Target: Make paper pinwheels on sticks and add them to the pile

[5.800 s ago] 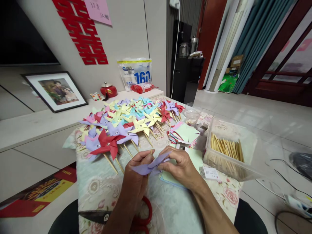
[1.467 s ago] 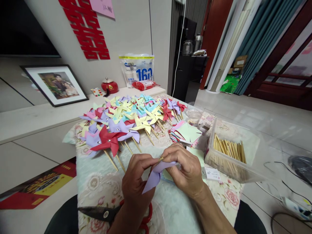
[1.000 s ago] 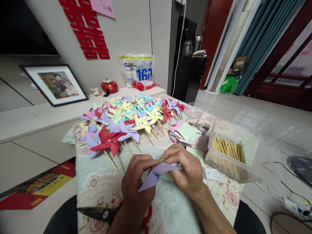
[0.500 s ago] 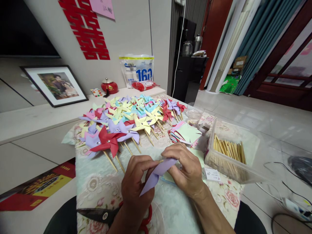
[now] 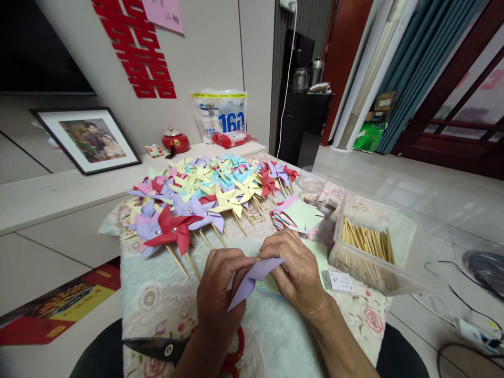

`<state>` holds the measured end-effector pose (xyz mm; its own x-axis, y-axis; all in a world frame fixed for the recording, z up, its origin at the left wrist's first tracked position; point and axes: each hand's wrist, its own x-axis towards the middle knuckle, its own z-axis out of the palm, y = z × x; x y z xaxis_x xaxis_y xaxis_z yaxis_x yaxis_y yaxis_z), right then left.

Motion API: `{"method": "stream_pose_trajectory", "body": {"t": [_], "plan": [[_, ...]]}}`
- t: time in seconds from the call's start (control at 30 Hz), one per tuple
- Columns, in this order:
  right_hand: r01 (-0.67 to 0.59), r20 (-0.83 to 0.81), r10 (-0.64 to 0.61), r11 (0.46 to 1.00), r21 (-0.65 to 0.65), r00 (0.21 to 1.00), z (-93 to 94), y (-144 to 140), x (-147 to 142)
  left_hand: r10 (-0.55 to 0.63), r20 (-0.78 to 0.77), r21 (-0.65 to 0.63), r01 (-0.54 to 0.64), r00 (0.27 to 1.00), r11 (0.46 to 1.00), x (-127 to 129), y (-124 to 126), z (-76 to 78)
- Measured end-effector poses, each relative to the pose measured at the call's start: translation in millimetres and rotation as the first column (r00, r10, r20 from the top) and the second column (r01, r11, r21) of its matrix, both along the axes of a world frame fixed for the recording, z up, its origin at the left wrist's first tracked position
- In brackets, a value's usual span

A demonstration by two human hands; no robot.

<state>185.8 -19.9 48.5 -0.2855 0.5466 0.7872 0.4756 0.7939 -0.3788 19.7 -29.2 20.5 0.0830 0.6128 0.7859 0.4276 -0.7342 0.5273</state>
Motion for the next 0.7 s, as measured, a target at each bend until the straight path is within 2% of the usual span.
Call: {"method": "stream_pose_trajectory", "body": {"t": [0.33, 0.7], "plan": [[0.038, -0.015, -0.038, 0.999, 0.014, 0.999, -0.1, 1.2, 1.6, 0.008, 0.044, -0.052, -0.005, 0.999, 0.999, 6.8, 0.8, -0.3], [-0.058, -0.023, 0.056, 0.994, -0.096, 0.998, 1.2, -1.3, 11.2, -0.04, -0.002, -0.028, 0.04, 0.999, 0.999, 2.5, 2.5, -1.9]]}}
